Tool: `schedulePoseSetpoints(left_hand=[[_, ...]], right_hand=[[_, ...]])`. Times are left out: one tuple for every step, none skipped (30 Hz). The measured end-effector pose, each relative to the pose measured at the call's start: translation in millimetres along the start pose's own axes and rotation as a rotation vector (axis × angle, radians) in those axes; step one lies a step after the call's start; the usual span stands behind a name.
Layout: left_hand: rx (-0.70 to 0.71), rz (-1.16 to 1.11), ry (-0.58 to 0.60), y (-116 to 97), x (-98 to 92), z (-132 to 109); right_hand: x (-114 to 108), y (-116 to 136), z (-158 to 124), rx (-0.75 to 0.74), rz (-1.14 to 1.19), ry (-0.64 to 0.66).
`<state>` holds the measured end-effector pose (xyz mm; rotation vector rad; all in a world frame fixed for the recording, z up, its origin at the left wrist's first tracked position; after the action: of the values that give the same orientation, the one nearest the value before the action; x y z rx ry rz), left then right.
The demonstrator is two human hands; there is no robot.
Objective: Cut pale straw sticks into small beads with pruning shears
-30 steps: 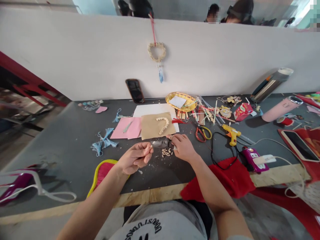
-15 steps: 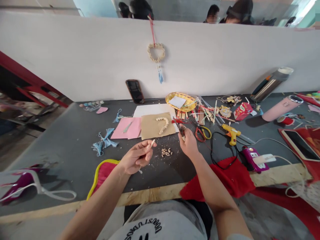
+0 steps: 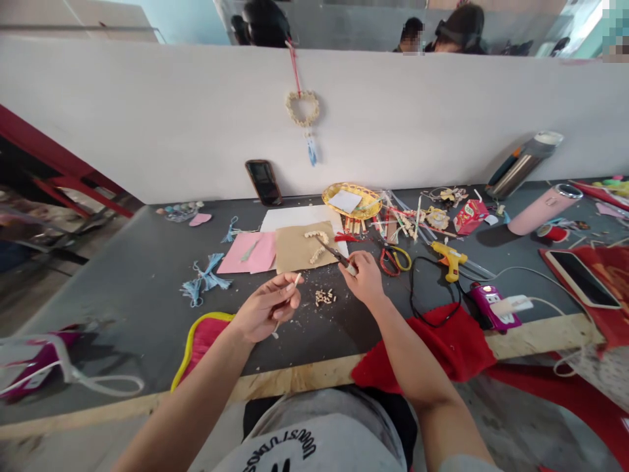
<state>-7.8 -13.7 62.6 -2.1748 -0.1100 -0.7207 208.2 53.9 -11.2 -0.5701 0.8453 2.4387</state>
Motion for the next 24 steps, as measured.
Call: schedulePoseSetpoints(left_hand=[[-0.004, 0.000, 0.000, 1, 0.8, -1], [-0.009, -0.001, 0.001, 2, 1.5, -2], [-0.016, -0.003, 0.002, 3, 2.1, -3], [-0.022, -0.005, 0.002, 4, 2.7, -4], [-0.026, -0.007, 0.003, 6, 3.1, -5], [-0.028, -0.008, 0.004, 8, 3.6, -5], [-0.031, -0.010, 0.005, 10, 4.1, -6], [-0.035, -0.014, 0.007, 12, 4.6, -7], [-0.041, -0.021, 0.009, 15, 5.3, -7], [-0.048, -0.033, 0.011, 18, 6.2, -8], [-0.056, -0.049, 0.012, 21, 7.2, -9], [-0.064, -0.067, 0.012, 24, 8.3, -10], [-0.069, -0.085, 0.011, 27, 9.4, -11], [-0.074, -0.101, 0.007, 31, 10.5, -13], [-0.079, -0.111, 0.003, 34, 11.5, -15], [-0.081, -0.117, -0.002, 38, 12.2, -17], [-0.084, -0.119, -0.008, 41, 12.6, -19], [-0.085, -0.119, -0.014, 44, 12.6, -21], [-0.085, -0.118, -0.019, 47, 12.3, -23], [-0.084, -0.117, -0.022, 50, 11.8, -26], [-0.083, -0.118, -0.025, 52, 11.1, -27], [-0.083, -0.119, -0.025, 55, 10.4, -28], [-0.086, -0.120, -0.023, 58, 9.8, -29], [-0.089, -0.121, -0.019, 61, 9.4, -29]], right_hand=[[1, 1, 0, -0.029, -0.009, 0.006], [2, 1, -1, -0.055, -0.017, 0.009], [3, 1, -1, -0.080, -0.024, 0.011], [4, 1, -2, -0.101, -0.031, 0.009], [5, 2, -2, -0.115, -0.036, 0.004], [6, 2, -3, -0.123, -0.042, -0.002], [6, 1, -3, -0.127, -0.047, -0.009], [6, 1, -3, -0.128, -0.052, -0.015], [5, 1, -3, -0.127, -0.055, -0.018], [5, 1, -2, -0.127, -0.056, -0.020], [4, 0, -2, -0.127, -0.055, -0.020], [4, 0, -2, -0.128, -0.051, -0.017], [4, 0, -2, -0.130, -0.044, -0.012], [3, 0, -2, -0.133, -0.037, -0.004], [3, -1, -2, -0.138, -0.032, 0.004], [3, -1, -3, -0.142, -0.029, 0.015], [4, 0, -3, -0.149, -0.029, 0.025], [4, 0, -3, -0.157, -0.031, 0.034], [5, 0, -3, -0.165, -0.034, 0.043], [5, 0, -4, -0.174, -0.037, 0.051], [6, 0, -4, -0.182, -0.041, 0.058], [6, 0, -4, -0.189, -0.044, 0.064], [7, -1, -4, -0.194, -0.046, 0.068], [7, -1, -4, -0.196, -0.047, 0.071]])
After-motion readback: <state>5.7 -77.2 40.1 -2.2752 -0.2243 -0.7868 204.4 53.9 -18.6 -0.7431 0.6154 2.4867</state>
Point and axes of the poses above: each hand's wrist, its own z-axis towards the middle knuckle, its own x-axis out of the palm, y = z × x, the point moved 1 cm from there along z, towards the middle knuckle, and after that the axes turned 15 degrees about -x, right-handed, at the moved point
